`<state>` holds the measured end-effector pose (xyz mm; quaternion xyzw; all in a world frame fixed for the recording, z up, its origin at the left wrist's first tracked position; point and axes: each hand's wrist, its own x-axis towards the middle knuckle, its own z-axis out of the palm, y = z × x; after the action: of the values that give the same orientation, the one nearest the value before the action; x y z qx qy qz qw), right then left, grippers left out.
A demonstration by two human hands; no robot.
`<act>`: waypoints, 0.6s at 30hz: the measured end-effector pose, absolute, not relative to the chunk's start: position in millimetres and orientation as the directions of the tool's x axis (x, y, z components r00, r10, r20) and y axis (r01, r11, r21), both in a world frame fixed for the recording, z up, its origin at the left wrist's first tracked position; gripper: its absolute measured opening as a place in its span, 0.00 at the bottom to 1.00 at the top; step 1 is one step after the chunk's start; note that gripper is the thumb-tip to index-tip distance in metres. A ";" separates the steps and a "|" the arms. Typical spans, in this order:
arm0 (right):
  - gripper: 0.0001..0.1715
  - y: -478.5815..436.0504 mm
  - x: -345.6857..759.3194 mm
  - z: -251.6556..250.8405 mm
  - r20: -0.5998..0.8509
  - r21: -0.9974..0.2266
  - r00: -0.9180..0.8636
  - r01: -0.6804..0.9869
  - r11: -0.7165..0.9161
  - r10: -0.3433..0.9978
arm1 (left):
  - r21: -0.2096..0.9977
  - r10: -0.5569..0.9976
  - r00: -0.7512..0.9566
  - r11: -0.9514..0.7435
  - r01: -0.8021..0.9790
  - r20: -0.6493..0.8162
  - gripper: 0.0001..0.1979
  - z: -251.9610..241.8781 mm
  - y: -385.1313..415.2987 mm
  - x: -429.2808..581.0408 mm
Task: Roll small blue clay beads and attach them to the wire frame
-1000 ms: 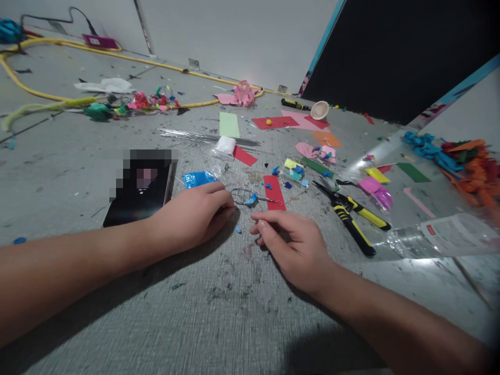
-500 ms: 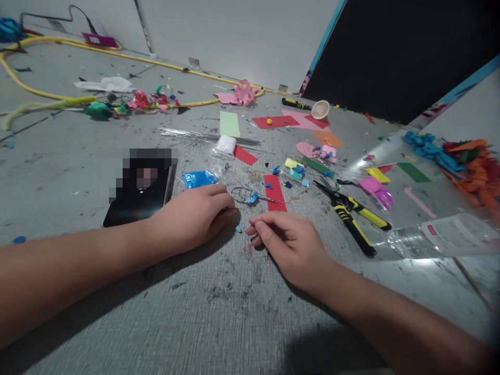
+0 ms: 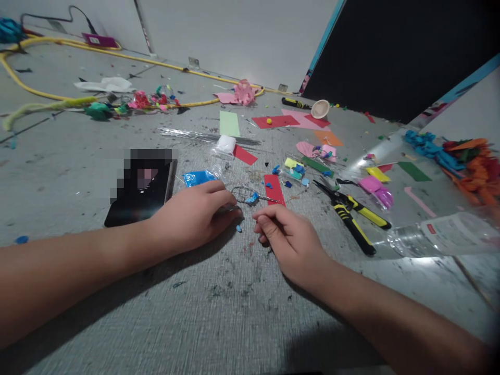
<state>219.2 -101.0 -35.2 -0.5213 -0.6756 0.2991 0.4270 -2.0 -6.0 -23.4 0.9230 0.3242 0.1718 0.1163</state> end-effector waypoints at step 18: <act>0.14 -107.0 219.6 -25.8 0.655 -0.597 -0.280 0.378 0.707 0.702 | 0.949 0.604 0.745 0.288 0.127 -0.283 0.07 -5.5 -47.7 12.8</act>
<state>219.6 -107.0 -25.8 -0.3451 -0.7828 0.1650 0.4909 12.8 -47.7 -5.5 0.5745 0.3182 0.1618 0.7366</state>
